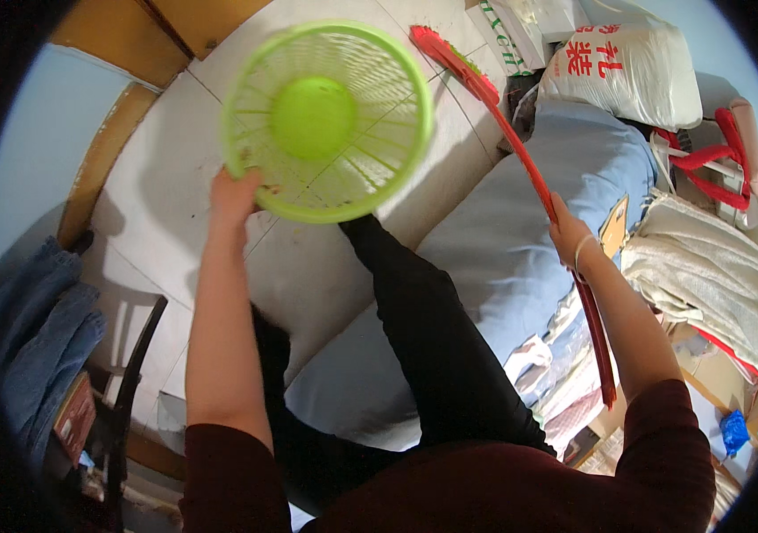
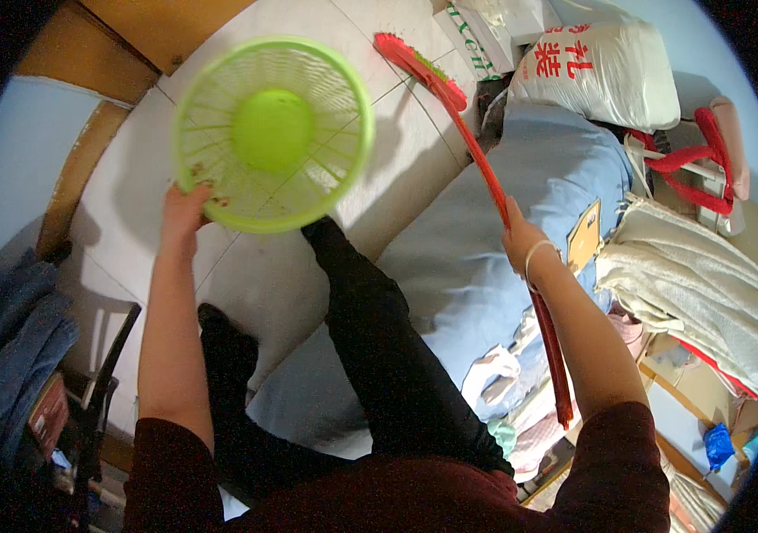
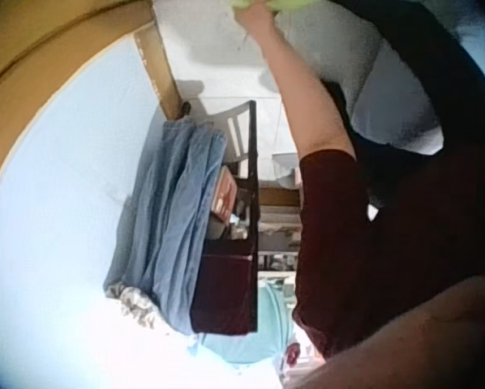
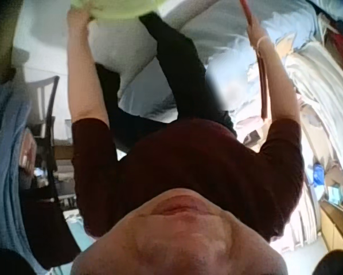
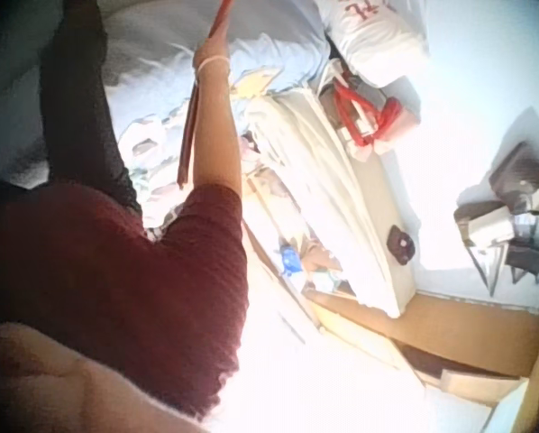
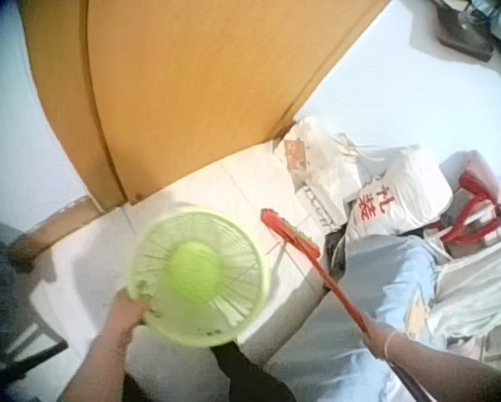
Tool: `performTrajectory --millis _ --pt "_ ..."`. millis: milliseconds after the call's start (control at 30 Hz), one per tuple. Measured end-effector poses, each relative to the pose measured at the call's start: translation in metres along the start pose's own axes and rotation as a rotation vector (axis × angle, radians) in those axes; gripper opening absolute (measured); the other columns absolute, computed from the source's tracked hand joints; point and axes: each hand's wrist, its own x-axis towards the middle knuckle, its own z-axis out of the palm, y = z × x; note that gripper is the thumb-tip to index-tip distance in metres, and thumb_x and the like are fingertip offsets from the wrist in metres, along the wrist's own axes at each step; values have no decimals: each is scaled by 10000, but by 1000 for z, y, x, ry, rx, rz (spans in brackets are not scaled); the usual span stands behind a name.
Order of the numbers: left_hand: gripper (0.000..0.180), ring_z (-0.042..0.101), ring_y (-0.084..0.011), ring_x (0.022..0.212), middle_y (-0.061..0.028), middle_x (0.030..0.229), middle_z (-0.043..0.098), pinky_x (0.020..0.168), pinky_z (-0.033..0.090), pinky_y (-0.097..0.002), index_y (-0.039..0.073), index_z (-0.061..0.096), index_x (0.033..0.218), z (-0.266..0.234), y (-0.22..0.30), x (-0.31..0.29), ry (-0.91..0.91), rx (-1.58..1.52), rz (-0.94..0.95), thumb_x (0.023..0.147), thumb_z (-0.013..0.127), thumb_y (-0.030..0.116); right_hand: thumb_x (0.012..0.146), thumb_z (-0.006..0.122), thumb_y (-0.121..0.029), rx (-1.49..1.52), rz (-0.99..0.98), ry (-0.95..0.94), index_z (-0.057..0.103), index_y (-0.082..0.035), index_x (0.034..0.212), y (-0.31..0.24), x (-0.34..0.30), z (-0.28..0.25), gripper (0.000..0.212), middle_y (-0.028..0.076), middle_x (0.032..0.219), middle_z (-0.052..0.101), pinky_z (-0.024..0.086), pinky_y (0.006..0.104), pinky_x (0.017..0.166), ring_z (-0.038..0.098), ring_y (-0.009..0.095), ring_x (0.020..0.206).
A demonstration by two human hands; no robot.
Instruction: The person sweeps the tiled floor with a broom and dustpan, collecting debris into a green basket. They sit on the floor to reach under the bed, pick up slippers, and later line the basket with a plastic bag.
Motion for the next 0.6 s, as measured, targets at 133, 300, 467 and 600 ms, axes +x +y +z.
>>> performTrajectory --millis 133,300,467,600 --pt "408 627 -196 881 -99 1067 603 682 536 -340 54 494 1203 -80 22 -54 137 -3 -44 803 553 109 907 375 -113 262 -20 -10 289 -159 1284 -5 -26 20 389 186 668 555 446 418 357 544 312 431" --pt "454 597 -176 931 -69 1118 583 697 513 -316 74 480 1244 -138 31 -137 251 -81 -182 792 530 73 868 390 -93 720 210 -170 361 -204 1213 -19 -93 62 363 55 637 441 391 344 338 441 173 408" --pt "463 604 -179 910 -73 1127 576 709 513 -318 55 460 1250 -175 25 -213 246 -97 -247 792 528 57 875 376 -112 1068 408 -102 336 -263 1302 -28 -118 126 454 61 648 465 383 357 373 467 202 455" --pt "501 603 -197 946 -98 1156 562 743 519 -342 41 425 1291 -187 34 -252 254 -38 -285 798 507 20 878 386 -119 985 407 -85 337 -198 1292 -76 -113 162 424 103 711 517 401 358 407 501 235 520"
